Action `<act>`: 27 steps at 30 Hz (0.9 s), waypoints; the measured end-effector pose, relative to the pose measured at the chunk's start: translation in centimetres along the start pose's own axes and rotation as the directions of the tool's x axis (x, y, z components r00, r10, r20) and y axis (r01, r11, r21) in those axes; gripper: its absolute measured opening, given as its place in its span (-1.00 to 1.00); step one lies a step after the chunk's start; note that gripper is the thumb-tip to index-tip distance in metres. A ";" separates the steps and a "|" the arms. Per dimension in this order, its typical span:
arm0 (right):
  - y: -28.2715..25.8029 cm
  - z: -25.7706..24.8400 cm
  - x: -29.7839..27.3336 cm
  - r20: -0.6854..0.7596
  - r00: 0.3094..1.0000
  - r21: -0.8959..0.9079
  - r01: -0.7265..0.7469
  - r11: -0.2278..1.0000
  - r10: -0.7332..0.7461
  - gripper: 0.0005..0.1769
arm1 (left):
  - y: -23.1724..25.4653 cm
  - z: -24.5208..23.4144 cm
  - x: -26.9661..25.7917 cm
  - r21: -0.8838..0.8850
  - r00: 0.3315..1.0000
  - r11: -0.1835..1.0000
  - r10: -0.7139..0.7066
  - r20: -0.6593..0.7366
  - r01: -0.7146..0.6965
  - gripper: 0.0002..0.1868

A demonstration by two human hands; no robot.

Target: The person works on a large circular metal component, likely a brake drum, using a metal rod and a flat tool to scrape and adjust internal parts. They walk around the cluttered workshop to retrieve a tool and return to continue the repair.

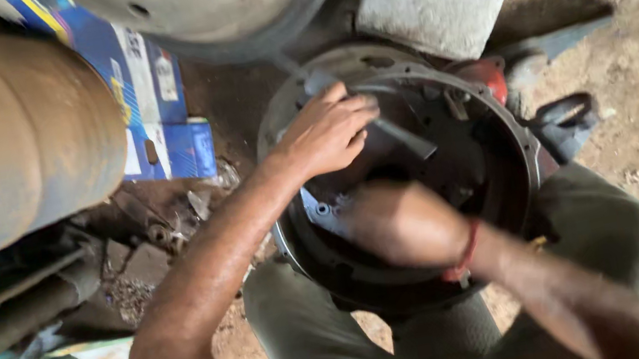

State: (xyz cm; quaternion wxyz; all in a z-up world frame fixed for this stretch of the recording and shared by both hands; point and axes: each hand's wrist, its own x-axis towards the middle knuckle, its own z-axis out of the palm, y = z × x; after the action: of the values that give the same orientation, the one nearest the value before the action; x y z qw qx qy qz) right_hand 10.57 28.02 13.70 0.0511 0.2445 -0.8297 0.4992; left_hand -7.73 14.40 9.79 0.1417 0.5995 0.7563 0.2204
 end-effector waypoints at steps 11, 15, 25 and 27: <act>9.2 -8.2 13.8 0.443 0.355 -0.849 -0.128 0.513 0.823 -0.18 | -1.2 3.6 -6.0 0.016 0.459 0.459 -0.889 0.016 0.888 -0.50; 5.5 -2.5 7.1 0.611 0.480 -0.383 -0.516 0.766 0.630 -0.53 | -9.3 1.7 -0.8 0.065 0.689 0.772 -0.521 -0.504 0.632 -0.52; 1.1 -6.1 1.7 -0.224 0.842 -0.028 -0.508 0.861 0.490 -0.78 | 3.0 8.7 1.3 -0.302 0.977 0.952 -0.020 -0.213 -0.047 -0.38; 2.8 -8.7 1.1 -0.344 0.794 -0.129 -0.569 0.812 0.501 -0.84 | 2.8 7.1 -3.7 -0.071 0.761 0.876 -0.372 0.532 0.477 -0.49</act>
State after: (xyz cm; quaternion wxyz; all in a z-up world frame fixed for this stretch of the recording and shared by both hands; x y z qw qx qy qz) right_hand 7.00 36.10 16.12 0.0571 -0.0861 -0.8989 0.4259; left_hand -1.04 12.52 4.90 0.4401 0.4301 0.7826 0.0939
